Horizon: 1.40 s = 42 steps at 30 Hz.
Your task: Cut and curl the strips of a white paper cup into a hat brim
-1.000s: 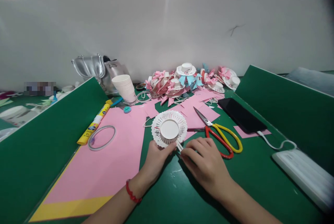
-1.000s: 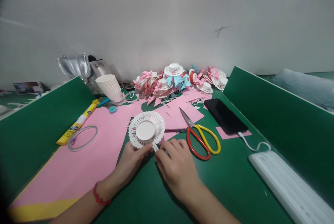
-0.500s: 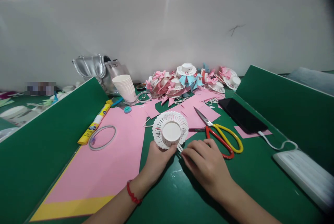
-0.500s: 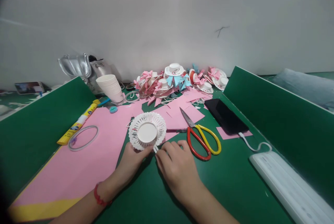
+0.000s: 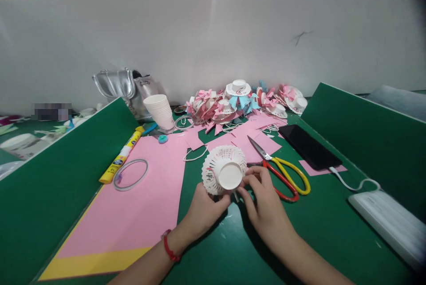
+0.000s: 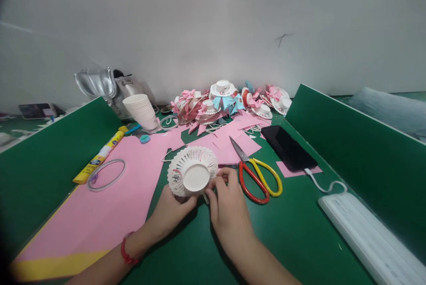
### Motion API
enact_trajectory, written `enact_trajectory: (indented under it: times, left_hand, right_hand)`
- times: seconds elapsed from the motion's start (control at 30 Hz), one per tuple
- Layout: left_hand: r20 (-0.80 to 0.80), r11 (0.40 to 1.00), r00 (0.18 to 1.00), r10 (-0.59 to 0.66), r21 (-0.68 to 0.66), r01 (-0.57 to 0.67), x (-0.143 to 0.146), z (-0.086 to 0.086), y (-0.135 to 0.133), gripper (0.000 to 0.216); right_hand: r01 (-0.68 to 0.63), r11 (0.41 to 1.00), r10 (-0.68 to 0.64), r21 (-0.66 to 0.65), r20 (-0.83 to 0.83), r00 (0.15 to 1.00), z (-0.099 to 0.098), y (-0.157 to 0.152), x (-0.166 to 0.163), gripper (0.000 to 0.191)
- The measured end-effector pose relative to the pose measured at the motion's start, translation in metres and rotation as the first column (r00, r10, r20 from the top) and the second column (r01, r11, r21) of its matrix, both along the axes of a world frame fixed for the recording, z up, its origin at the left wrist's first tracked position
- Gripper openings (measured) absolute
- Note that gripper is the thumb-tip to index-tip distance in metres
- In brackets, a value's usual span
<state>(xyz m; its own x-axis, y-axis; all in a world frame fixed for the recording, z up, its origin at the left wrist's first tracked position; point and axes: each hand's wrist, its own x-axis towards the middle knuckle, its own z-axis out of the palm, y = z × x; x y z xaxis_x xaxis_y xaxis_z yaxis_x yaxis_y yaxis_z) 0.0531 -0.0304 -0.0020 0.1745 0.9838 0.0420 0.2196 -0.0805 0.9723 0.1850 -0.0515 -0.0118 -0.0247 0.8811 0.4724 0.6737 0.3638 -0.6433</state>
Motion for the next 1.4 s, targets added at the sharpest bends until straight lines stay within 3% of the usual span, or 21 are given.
enact_trajectory:
  times: [0.27,0.37,0.57,0.77,1.4]
  left_hand:
    - [-0.017,1.000,1.000,-0.001,-0.030,0.000,0.000,0.001,0.000,0.021]
    - [0.000,0.993,0.998,0.058,-0.100,-0.058,-0.001,0.000,-0.001,0.021]
    - [0.128,0.993,0.992,0.010,-0.114,0.005,-0.001,0.000,0.000,0.022]
    - [0.154,0.988,0.987,0.044,-0.153,-0.021,0.000,0.000,0.002,0.024]
    - [0.158,0.993,0.987,-0.013,-0.112,0.031,0.000,0.003,0.002,0.021]
  right_hand:
    - [-0.126,0.966,0.035,-0.223,-0.373,0.927,0.000,0.003,0.003,0.007]
    - [-0.153,0.930,-0.045,-0.335,-0.516,0.856,0.006,0.004,0.002,0.009]
    - [-0.153,0.910,-0.151,-0.385,-0.652,0.743,0.011,0.003,-0.003,0.016]
    - [-0.145,0.919,-0.160,-0.365,-0.686,0.710,0.007,0.000,-0.006,0.018]
    - [-0.113,0.937,-0.141,-0.331,-0.653,0.744,0.004,-0.002,-0.009,0.010]
